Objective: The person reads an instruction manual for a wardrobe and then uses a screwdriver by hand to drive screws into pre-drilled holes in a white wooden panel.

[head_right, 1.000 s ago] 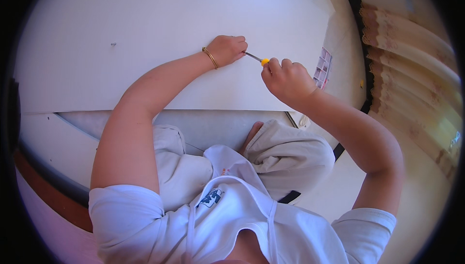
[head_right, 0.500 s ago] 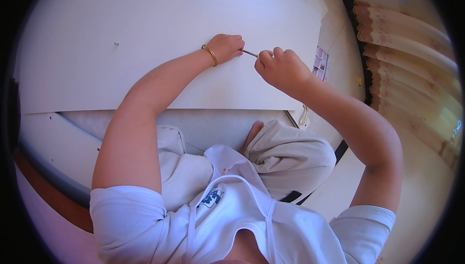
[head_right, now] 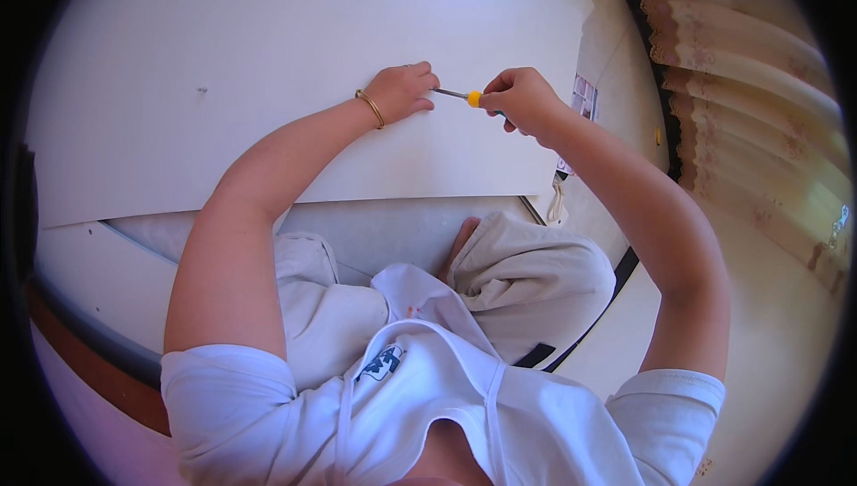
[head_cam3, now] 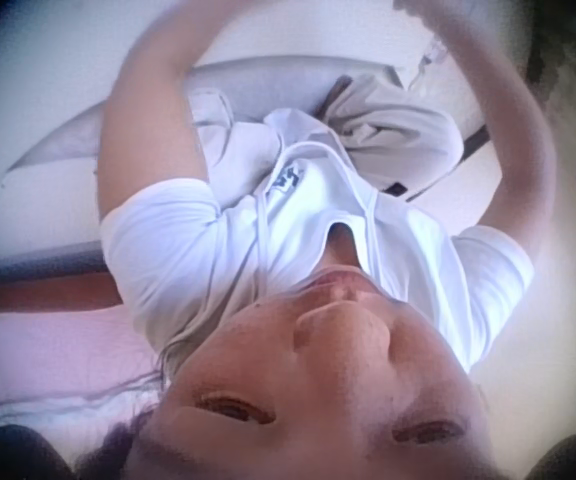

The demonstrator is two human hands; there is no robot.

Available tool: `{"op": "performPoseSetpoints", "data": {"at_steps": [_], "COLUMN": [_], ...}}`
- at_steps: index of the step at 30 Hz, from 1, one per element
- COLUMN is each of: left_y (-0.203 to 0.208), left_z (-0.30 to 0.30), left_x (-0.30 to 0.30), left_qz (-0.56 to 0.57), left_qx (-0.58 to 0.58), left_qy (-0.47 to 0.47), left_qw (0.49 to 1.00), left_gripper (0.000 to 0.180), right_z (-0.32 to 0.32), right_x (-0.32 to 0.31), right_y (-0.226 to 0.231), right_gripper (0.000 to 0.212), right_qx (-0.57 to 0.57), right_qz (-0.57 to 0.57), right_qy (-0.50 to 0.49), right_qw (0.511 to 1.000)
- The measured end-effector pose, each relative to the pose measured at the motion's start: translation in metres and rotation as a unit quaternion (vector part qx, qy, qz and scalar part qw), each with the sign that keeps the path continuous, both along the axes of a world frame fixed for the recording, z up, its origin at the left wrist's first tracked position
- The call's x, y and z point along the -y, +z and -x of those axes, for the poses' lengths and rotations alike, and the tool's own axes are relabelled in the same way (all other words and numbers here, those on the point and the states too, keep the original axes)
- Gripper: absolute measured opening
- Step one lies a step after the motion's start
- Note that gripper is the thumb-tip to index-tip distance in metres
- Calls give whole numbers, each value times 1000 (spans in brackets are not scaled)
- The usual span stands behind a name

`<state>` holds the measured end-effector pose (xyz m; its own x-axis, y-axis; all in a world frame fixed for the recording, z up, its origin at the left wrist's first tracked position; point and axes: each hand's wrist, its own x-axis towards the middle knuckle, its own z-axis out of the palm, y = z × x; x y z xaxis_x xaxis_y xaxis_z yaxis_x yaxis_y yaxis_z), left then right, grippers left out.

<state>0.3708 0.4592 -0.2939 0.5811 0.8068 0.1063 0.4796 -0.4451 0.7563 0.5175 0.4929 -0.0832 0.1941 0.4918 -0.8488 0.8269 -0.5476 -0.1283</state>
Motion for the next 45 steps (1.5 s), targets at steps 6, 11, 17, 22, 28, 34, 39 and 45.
{"op": "performPoseSetpoints", "data": {"at_steps": [6, 11, 17, 22, 28, 34, 39, 45], "left_y": [-4, -7, -8, -3, 3, -2, -6, -3], "left_z": [-4, -4, -2, -5, -4, -5, 0, 3], "left_x": [-6, -4, 0, 1, -8, -10, -5, -2], "left_qz": [-33, -51, -62, 9, 10, 31, 1, 34], "left_qx": [-10, -6, -2, -16, -65, -63, -3, 48], "left_qy": [27, 20, 21, 31, 17, 11, 14, 21], "left_qw": [999, 998, 998, 999, 998, 997, 1000, 998], "left_gripper": [12, 12, 13, 14, 15, 16, 12, 36], "right_z": [-4, -15, -2, 9, 5, -3, -7, -1], "right_x": [16, 14, 36, 8, 10, 29, 33, 36], "right_y": [6, 5, 7, -1, 4, 9, 1, 1], "right_gripper": [40, 30, 25, 29, 36, 33, 35, 25], "right_qx": [-76, 73, 108, 27, 56, 95, 100, 103], "right_qz": [-216, -281, -209, -78, -134, -230, -318, -207], "right_qy": [618, 843, 789, 226, 370, 806, 841, 647], "right_qw": [752, 453, 568, 971, 918, 537, 426, 726]}}
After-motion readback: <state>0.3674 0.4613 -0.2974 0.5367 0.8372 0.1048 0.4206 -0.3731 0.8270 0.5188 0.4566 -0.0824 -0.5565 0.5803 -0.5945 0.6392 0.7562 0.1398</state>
